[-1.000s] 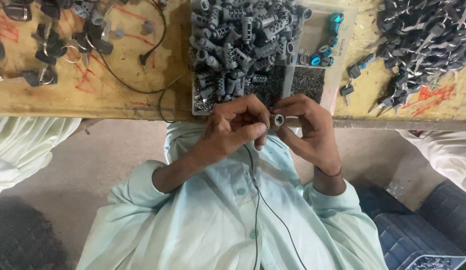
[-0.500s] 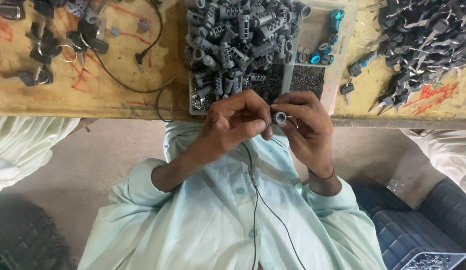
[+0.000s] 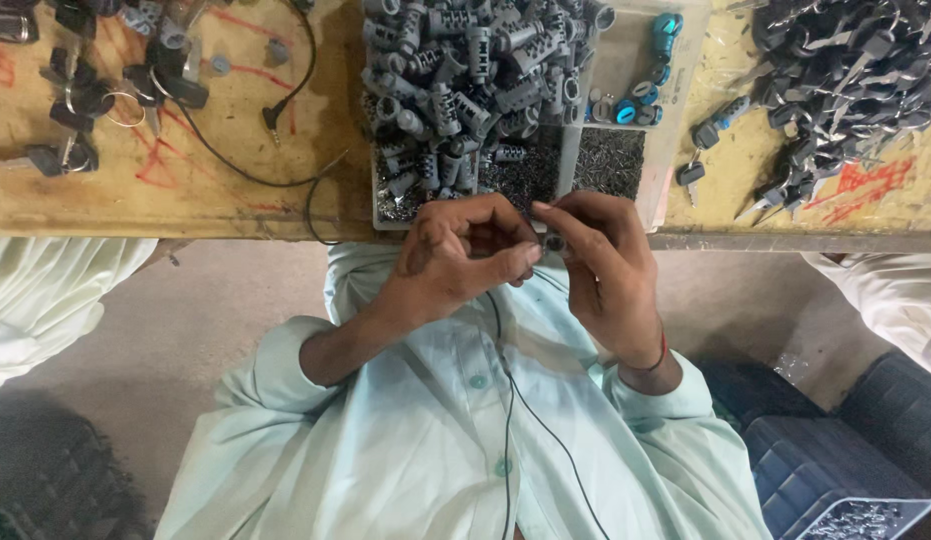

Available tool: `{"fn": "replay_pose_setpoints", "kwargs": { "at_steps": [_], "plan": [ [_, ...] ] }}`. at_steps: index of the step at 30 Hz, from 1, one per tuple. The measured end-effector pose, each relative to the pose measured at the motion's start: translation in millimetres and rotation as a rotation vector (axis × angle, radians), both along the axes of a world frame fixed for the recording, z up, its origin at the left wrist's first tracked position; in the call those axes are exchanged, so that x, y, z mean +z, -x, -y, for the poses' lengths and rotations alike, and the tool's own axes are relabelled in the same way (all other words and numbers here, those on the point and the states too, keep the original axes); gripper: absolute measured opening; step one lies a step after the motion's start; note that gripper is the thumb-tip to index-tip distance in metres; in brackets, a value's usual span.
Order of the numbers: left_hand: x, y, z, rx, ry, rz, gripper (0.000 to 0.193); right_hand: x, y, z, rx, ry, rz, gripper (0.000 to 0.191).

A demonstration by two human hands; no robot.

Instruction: The person sits at a workbench assembling small components. They pick gray plastic connector bodies and small blue caps and screws from a compartment tray, fit the caps and inserts onto the connector bodies by hand, and place the finished assemblies back into the tray compartments.

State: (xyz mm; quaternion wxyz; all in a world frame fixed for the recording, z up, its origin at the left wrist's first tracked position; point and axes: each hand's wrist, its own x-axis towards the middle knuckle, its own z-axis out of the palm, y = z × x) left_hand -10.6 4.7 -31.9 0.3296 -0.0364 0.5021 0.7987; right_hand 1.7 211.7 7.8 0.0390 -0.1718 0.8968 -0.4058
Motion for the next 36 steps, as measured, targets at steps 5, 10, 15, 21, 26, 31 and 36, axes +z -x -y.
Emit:
{"fn": "replay_pose_setpoints", "kwargs": {
  "at_steps": [5, 10, 15, 21, 26, 31, 36],
  "plan": [
    [2, -4, 0, 0.002, 0.088, -0.011, 0.024, -8, -5, -1, -0.023, 0.033, -0.095, 0.047],
    [2, -7, -1, 0.042, 0.135, -0.057, 0.021, -9, -8, -2, 0.014, 0.005, -0.160, 0.050],
    [7, -8, -6, 0.128, 0.156, -0.117, 0.016, -6, -4, -12, 0.089, -0.091, -0.215, 0.057],
    [19, -9, -14, 0.227, 0.359, -0.468, 0.009, 4, 0, -3, 0.085, -0.178, -0.189, 0.053],
    [18, -12, -16, 0.223, 0.273, -0.559, 0.017, 29, 18, 7, 0.029, 0.041, 0.125, 0.041],
    [10, -13, -3, 0.198, 0.289, -0.752, 0.016, 20, 83, -41, -0.008, -0.353, -0.163, 0.009],
    [7, -11, 0, 0.080, 0.211, -0.820, 0.021, -15, 123, -58, -0.058, -0.617, -0.390, 0.019]
  ]
}}
